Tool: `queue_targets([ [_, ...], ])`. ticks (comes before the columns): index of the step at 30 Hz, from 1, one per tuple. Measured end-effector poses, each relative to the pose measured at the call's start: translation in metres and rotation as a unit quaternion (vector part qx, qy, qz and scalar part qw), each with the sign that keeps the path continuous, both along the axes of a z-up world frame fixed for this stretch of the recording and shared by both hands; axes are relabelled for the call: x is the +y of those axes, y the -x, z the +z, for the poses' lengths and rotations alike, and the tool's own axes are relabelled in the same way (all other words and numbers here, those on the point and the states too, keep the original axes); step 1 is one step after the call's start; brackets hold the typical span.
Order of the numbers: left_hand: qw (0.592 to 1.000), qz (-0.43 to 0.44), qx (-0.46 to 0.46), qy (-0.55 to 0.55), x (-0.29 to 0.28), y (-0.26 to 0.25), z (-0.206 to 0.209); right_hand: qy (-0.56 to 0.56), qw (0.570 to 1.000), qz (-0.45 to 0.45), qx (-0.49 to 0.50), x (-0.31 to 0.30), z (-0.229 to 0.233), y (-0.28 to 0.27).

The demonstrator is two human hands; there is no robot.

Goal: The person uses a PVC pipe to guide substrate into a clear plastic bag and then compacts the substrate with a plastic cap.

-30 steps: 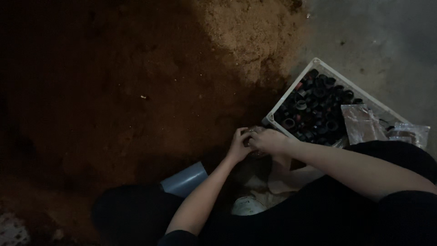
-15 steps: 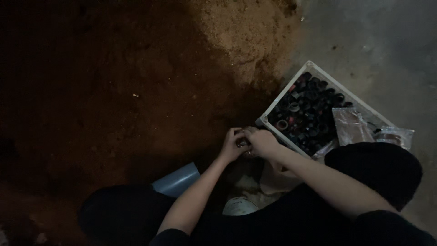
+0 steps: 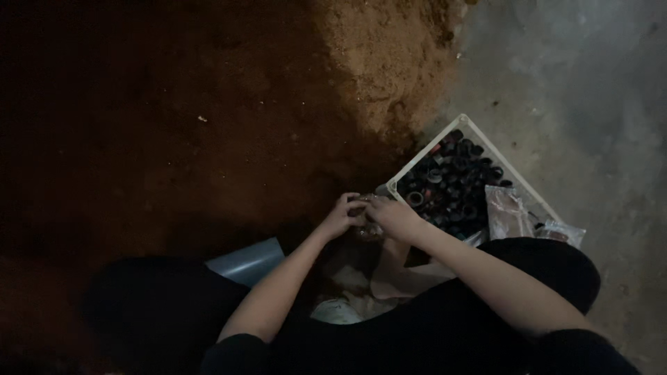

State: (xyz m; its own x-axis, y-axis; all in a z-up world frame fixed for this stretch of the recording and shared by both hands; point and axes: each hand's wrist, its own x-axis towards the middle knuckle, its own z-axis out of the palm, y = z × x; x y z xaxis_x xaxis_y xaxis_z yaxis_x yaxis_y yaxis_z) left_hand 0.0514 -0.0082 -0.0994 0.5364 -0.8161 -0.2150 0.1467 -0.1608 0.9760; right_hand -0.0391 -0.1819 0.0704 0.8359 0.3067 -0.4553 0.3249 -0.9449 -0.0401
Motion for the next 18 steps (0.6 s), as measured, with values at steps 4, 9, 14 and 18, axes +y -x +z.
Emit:
queue_targets([
  [4,1.0,-0.015,0.005,-0.012,-0.003,0.0,0.002,0.075,0.994,0.073,-0.014,0.003,-0.015,0.0],
  [9,0.999,-0.007,0.034,0.0,0.0,0.002,0.018,0.099,0.968,0.132,-0.19,0.007,-0.037,0.007],
  [14,0.999,-0.013,0.052,-0.003,0.003,0.002,0.029,0.133,0.958,0.097,-0.233,0.029,-0.01,0.004],
  [18,0.995,0.0,0.096,-0.034,-0.001,0.004,0.048,0.211,0.951,-0.007,-0.228,0.029,-0.071,0.019],
])
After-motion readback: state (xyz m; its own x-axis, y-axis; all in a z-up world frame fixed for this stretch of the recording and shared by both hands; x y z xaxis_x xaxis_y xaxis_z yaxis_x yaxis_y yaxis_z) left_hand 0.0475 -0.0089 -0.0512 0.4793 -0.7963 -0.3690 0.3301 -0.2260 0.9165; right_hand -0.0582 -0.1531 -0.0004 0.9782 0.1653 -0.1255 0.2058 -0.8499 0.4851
